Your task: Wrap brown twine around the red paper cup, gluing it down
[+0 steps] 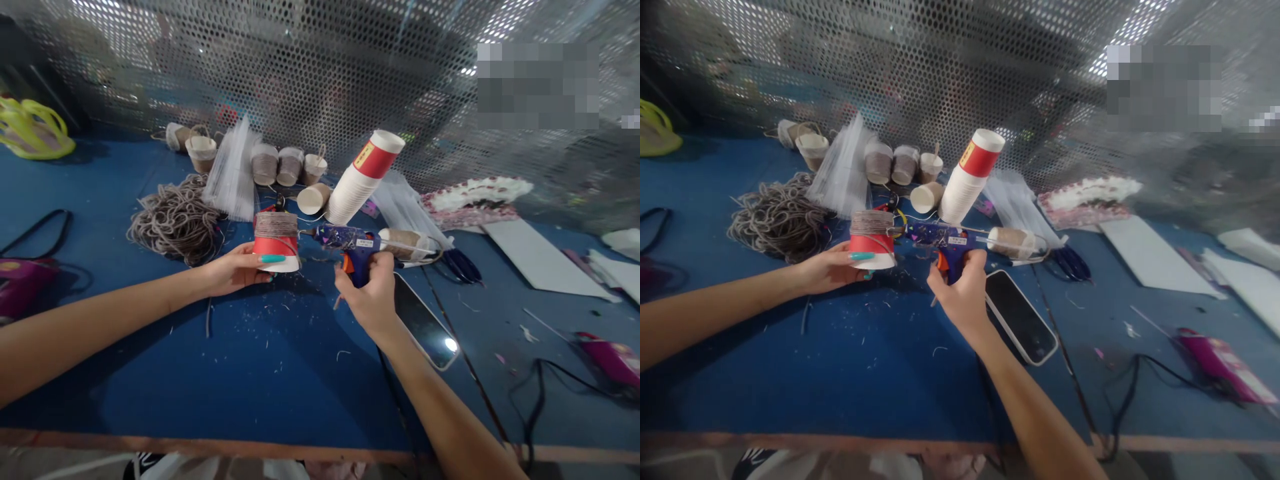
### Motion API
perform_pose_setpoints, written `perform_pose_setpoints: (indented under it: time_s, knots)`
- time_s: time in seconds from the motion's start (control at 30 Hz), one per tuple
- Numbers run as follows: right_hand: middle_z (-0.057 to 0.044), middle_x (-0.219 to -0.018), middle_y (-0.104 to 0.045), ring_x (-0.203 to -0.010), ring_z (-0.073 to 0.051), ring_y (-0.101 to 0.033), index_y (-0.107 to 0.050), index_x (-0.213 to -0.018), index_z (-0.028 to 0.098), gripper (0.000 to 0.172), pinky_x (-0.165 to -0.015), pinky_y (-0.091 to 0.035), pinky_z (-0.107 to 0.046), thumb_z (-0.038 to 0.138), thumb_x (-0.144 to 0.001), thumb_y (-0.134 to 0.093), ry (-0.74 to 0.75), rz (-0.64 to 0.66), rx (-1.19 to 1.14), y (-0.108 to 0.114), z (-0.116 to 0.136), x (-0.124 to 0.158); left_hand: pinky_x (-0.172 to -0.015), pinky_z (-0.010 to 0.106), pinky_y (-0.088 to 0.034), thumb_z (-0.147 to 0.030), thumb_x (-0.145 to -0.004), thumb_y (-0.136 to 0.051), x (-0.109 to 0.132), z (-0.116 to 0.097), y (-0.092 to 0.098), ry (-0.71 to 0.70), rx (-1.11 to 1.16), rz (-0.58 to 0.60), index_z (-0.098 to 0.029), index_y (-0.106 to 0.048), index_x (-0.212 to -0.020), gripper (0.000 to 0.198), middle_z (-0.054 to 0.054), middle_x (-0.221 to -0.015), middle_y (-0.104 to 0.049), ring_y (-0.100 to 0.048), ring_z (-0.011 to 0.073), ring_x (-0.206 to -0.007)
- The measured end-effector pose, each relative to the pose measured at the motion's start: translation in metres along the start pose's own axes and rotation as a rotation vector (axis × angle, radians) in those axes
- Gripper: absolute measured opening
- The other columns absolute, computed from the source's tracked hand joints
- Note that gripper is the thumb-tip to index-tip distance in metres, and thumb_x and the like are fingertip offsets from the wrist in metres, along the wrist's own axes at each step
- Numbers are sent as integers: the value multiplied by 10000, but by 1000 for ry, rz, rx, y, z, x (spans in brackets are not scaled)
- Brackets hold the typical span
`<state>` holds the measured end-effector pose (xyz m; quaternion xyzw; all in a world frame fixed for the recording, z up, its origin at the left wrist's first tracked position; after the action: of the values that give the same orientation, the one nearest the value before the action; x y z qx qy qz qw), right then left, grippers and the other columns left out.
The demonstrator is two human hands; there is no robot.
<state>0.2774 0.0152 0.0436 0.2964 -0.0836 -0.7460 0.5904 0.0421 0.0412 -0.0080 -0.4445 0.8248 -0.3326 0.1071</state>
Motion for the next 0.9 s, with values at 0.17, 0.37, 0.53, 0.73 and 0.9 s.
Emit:
perform_pose_setpoints:
  time_s: [0.17, 0.37, 0.53, 0.73, 0.9]
  knots:
    - [65, -701, -467, -547, -126, -516, -291, -858, 276, 423, -491, -466, -314, 358, -715, -680, 146, -21, 77, -1, 7, 5, -724, 240, -540, -259, -606, -904, -1, 0, -1, 19, 57, -21, -177, -709, -986, 435, 39, -934, -770, -698, 148, -818]
    - [56, -717, -462, -569, -134, -524, -282, -874, 281, 405, -490, -454, -309, 350, -732, -654, 212, -26, 88, -2, 8, 6, -762, 266, -536, -271, -649, -883, -1, 0, 0, 9, 39, 0, -176, -705, -1010, 413, 41, -933, -763, -695, 151, -814]
    - [52, -723, -472, -587, -140, -532, -263, -880, 280, 395, -505, -447, -314, 354, -746, -627, 241, -36, 123, -2, 8, 7, -775, 278, -534, -256, -667, -869, -2, 0, -1, -20, 13, 29, -168, -690, -1027, 411, 46, -947, -758, -696, 155, -820]
    - [56, -716, -451, -576, -141, -529, -252, -875, 282, 388, -508, -443, -319, 347, -753, -615, 243, -27, 123, -2, 10, 8, -752, 261, -534, -255, -620, -902, -1, 0, 0, 5, 48, -2, -166, -706, -1006, 441, 43, -926, -758, -695, 143, -785]
    - [55, -735, -471, -590, -140, -547, -260, -884, 278, 393, -519, -462, -318, 333, -745, -624, 236, -37, 106, -2, 6, 7, -780, 287, -527, -279, -633, -893, -1, 0, 0, 8, 24, 2, -172, -707, -1021, 444, 46, -937, -754, -686, 152, -794]
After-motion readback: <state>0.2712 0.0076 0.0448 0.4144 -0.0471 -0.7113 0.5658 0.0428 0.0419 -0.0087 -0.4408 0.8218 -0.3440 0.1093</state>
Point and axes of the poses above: each hand's wrist, its own x-axis away from the middle knuckle, its own y-axis out of the back of the hand, z = x × y, the point moved 3 cm from there along -x, towards the middle knuckle
